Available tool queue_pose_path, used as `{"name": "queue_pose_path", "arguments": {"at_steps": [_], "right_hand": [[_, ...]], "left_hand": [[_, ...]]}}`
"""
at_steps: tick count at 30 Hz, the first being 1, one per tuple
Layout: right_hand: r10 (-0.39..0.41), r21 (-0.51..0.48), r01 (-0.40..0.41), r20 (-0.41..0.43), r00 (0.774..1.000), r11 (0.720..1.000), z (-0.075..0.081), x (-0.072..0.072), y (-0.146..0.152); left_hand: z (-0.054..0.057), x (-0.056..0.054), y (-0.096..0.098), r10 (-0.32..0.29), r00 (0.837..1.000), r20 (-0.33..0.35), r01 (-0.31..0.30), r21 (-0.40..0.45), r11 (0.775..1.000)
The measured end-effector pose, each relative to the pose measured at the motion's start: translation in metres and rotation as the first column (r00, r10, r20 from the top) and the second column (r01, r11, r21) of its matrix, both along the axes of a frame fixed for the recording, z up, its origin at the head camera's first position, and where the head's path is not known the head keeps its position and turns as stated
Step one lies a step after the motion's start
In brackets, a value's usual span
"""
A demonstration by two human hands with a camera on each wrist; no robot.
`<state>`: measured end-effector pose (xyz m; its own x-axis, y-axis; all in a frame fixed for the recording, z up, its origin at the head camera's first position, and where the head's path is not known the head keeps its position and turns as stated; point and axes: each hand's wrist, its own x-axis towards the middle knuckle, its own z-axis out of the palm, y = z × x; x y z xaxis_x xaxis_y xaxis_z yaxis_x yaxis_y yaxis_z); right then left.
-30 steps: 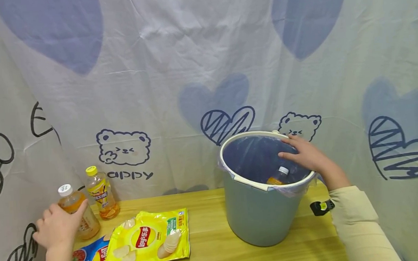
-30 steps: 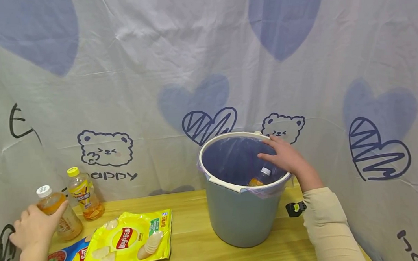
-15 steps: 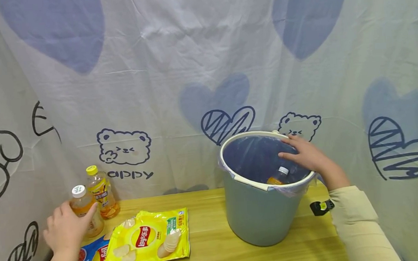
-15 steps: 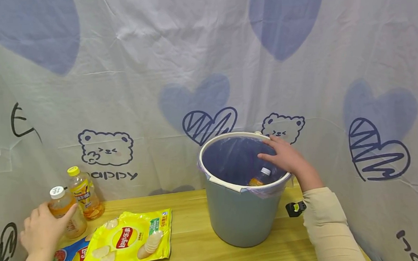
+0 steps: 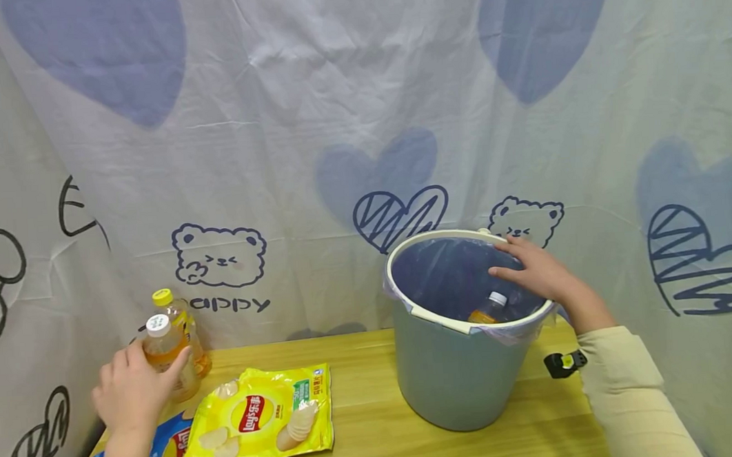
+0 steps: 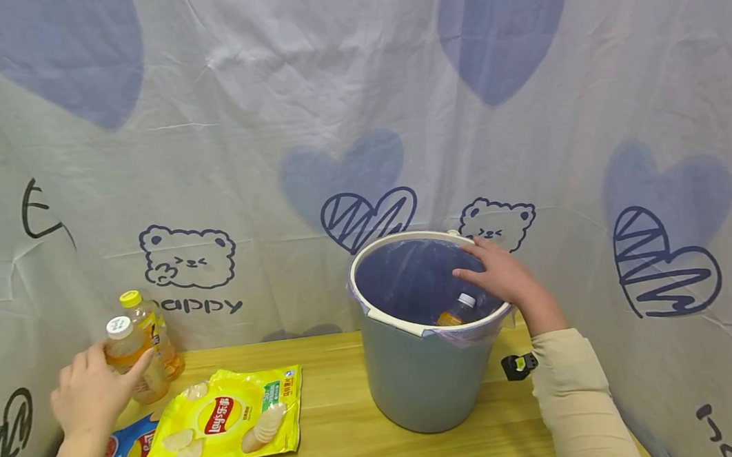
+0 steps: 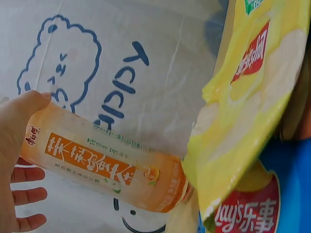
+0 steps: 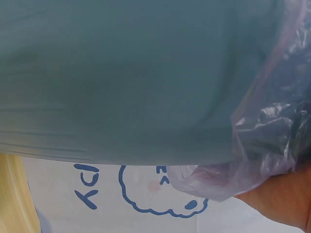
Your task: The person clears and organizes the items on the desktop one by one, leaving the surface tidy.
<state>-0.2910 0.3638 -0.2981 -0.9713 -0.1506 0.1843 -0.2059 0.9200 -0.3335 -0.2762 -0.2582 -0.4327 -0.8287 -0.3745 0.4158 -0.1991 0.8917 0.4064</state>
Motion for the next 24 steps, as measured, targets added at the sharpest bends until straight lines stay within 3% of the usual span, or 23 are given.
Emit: {"name": "queue_pose_path", "arguments": {"at_steps": [15,24], "right_hand": [[0.005,0.003,-0.005,-0.007,1.0,1.0,0.0,0.001,0.0],[0.007,0.0,-0.007,-0.001,1.0,1.0,0.001,0.001,-0.001]], "left_hand": [[0.006,-0.001,0.035,-0.096,0.986,-0.139,0.084,-0.09,0.992],[0.011,-0.006,0.047,-0.159,0.958,-0.237,0.132,-0.128,0.983]]}}
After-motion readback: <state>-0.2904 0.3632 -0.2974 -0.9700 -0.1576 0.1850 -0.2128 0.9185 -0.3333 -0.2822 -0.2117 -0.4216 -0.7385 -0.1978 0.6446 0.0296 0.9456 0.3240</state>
